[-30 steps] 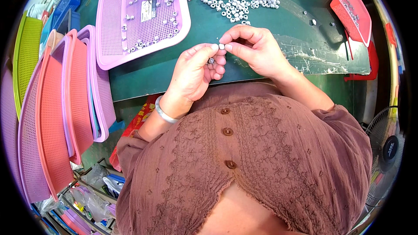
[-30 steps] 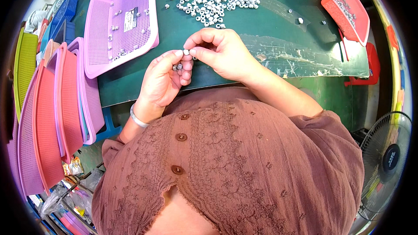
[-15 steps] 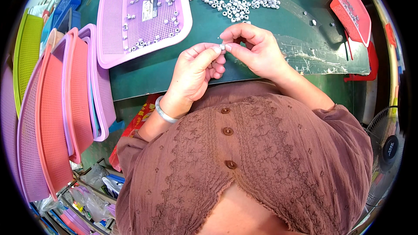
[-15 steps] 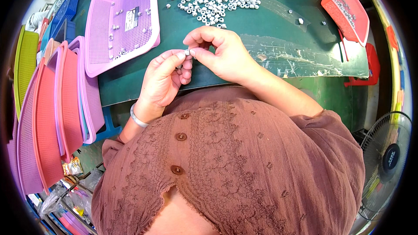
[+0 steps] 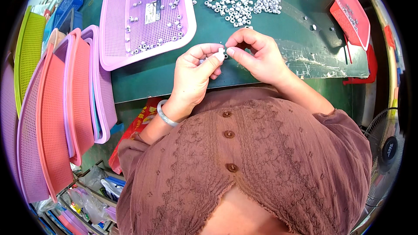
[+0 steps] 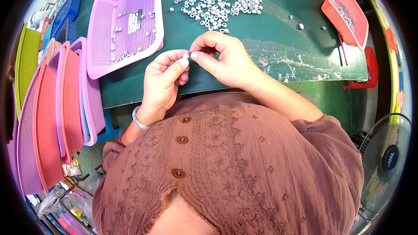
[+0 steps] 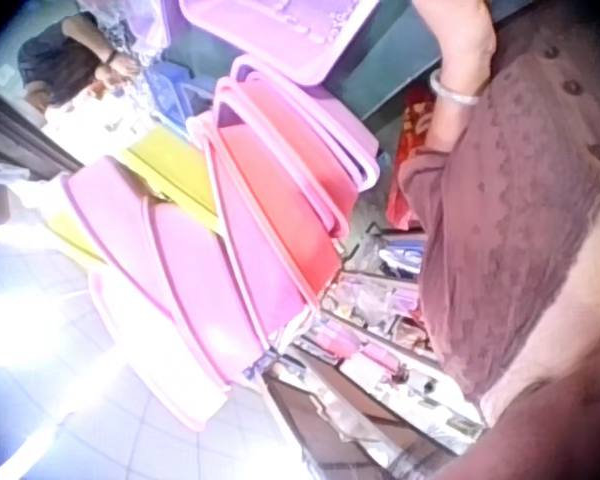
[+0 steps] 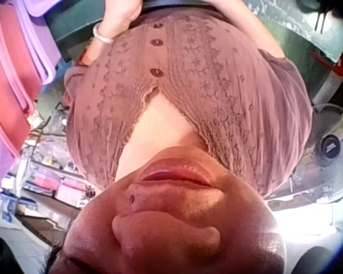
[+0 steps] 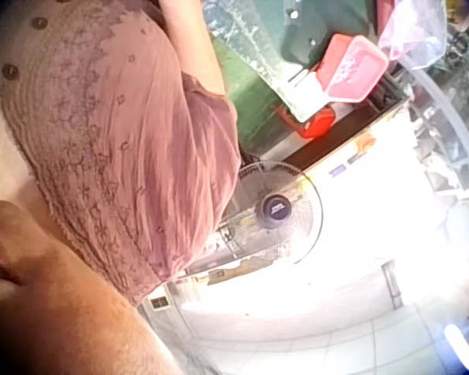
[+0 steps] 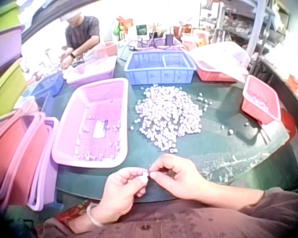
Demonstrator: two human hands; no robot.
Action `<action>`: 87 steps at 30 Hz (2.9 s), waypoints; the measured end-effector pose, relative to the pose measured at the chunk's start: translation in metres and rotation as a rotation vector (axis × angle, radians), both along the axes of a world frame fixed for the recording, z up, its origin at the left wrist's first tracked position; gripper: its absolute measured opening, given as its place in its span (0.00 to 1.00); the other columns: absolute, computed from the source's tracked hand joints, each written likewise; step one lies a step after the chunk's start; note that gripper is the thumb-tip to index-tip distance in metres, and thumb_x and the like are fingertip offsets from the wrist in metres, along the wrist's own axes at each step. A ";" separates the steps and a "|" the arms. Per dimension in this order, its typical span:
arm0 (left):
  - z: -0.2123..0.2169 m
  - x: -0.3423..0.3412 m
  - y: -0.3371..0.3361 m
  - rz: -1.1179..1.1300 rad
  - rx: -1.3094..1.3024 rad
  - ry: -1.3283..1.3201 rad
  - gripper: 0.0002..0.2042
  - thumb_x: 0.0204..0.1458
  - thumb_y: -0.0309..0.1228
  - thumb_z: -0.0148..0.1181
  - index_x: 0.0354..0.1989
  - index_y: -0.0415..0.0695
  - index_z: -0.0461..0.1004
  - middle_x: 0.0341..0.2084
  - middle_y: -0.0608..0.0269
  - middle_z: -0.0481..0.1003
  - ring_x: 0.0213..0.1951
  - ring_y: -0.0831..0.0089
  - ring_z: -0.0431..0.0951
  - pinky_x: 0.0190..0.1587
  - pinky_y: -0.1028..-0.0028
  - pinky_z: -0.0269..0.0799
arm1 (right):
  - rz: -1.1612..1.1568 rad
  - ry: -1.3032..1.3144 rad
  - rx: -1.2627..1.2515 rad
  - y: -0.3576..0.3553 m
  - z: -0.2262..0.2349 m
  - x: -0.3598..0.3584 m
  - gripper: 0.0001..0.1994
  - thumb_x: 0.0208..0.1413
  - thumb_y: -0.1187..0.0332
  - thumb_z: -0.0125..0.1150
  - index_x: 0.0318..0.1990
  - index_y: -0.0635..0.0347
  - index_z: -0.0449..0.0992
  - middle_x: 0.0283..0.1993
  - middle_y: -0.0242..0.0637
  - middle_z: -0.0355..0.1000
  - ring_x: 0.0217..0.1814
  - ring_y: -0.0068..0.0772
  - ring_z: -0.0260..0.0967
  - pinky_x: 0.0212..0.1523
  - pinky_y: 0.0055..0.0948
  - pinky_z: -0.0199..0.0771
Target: The person is sorting and assembling small metal hardware components by hand, placing items into plastic baskets on a workstation table.
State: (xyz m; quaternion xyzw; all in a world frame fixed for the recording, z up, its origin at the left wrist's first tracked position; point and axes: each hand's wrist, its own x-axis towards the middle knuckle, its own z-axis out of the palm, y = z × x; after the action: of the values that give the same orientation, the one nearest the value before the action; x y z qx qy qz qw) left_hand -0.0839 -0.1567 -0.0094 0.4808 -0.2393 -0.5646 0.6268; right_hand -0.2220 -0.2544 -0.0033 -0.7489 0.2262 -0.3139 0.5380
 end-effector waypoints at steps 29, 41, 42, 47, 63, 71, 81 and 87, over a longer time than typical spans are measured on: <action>-0.005 -0.002 0.004 -0.005 -0.019 -0.021 0.08 0.48 0.25 0.57 0.37 0.38 0.72 0.22 0.72 0.69 0.21 0.88 0.63 0.22 0.88 0.58 | 0.008 -0.002 -0.105 0.005 -0.001 0.000 0.02 0.46 0.76 0.56 0.28 0.64 0.71 0.26 0.32 0.67 0.28 0.20 0.65 0.29 0.20 0.66; -0.006 -0.005 0.003 0.022 -0.069 -0.086 0.08 0.48 0.24 0.57 0.37 0.39 0.73 0.22 0.73 0.68 0.21 0.89 0.63 0.22 0.89 0.58 | 0.003 -0.061 -0.218 0.003 -0.004 0.000 0.03 0.43 0.78 0.57 0.27 0.63 0.71 0.27 0.35 0.68 0.29 0.27 0.68 0.30 0.22 0.67; -0.006 -0.005 0.004 0.018 -0.073 -0.083 0.08 0.47 0.24 0.57 0.37 0.39 0.73 0.22 0.74 0.68 0.21 0.89 0.62 0.22 0.89 0.58 | 0.000 -0.068 -0.240 0.003 -0.005 0.000 0.03 0.43 0.78 0.57 0.27 0.63 0.71 0.27 0.35 0.68 0.29 0.28 0.68 0.30 0.23 0.67; -0.006 -0.007 0.004 0.019 -0.090 -0.101 0.09 0.47 0.23 0.58 0.38 0.39 0.73 0.22 0.74 0.68 0.22 0.89 0.62 0.23 0.89 0.58 | -0.016 -0.092 -0.286 0.004 -0.005 0.001 0.04 0.41 0.79 0.58 0.27 0.62 0.71 0.27 0.36 0.69 0.30 0.31 0.68 0.30 0.25 0.67; -0.009 -0.007 0.007 0.023 -0.078 -0.093 0.11 0.46 0.20 0.58 0.40 0.39 0.73 0.23 0.73 0.69 0.23 0.88 0.63 0.24 0.88 0.60 | -0.021 -0.095 -0.323 0.005 -0.004 0.001 0.05 0.41 0.80 0.57 0.26 0.62 0.70 0.27 0.35 0.69 0.30 0.31 0.68 0.30 0.24 0.68; -0.009 -0.006 0.007 0.025 -0.076 -0.089 0.12 0.46 0.21 0.58 0.40 0.38 0.73 0.23 0.72 0.69 0.22 0.88 0.63 0.24 0.87 0.61 | -0.004 -0.088 -0.376 0.003 -0.003 0.001 0.05 0.41 0.80 0.57 0.27 0.62 0.70 0.29 0.36 0.69 0.30 0.29 0.67 0.30 0.24 0.67; -0.010 0.006 -0.001 -0.098 0.017 0.635 0.21 0.57 0.36 0.37 0.54 0.32 0.55 0.48 0.46 0.64 0.51 0.61 0.66 0.55 0.66 0.61 | 0.063 -0.413 0.863 -0.011 -0.007 -0.004 0.05 0.46 0.82 0.51 0.31 0.64 0.68 0.36 0.41 0.69 0.31 0.23 0.65 0.35 0.21 0.68; -0.011 0.004 0.001 -0.056 0.011 0.713 0.19 0.57 0.34 0.37 0.51 0.31 0.57 0.48 0.45 0.64 0.49 0.60 0.66 0.55 0.63 0.61 | 0.110 -0.048 0.583 0.002 0.001 0.002 0.09 0.45 0.80 0.51 0.36 0.68 0.69 0.31 0.36 0.69 0.29 0.21 0.66 0.34 0.21 0.69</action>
State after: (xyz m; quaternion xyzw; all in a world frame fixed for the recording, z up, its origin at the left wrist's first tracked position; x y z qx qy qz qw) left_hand -0.0803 -0.1561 -0.0199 0.2504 -0.0155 -0.7149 0.6526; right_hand -0.2203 -0.2521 -0.0024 -0.5663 0.2530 -0.2237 0.7518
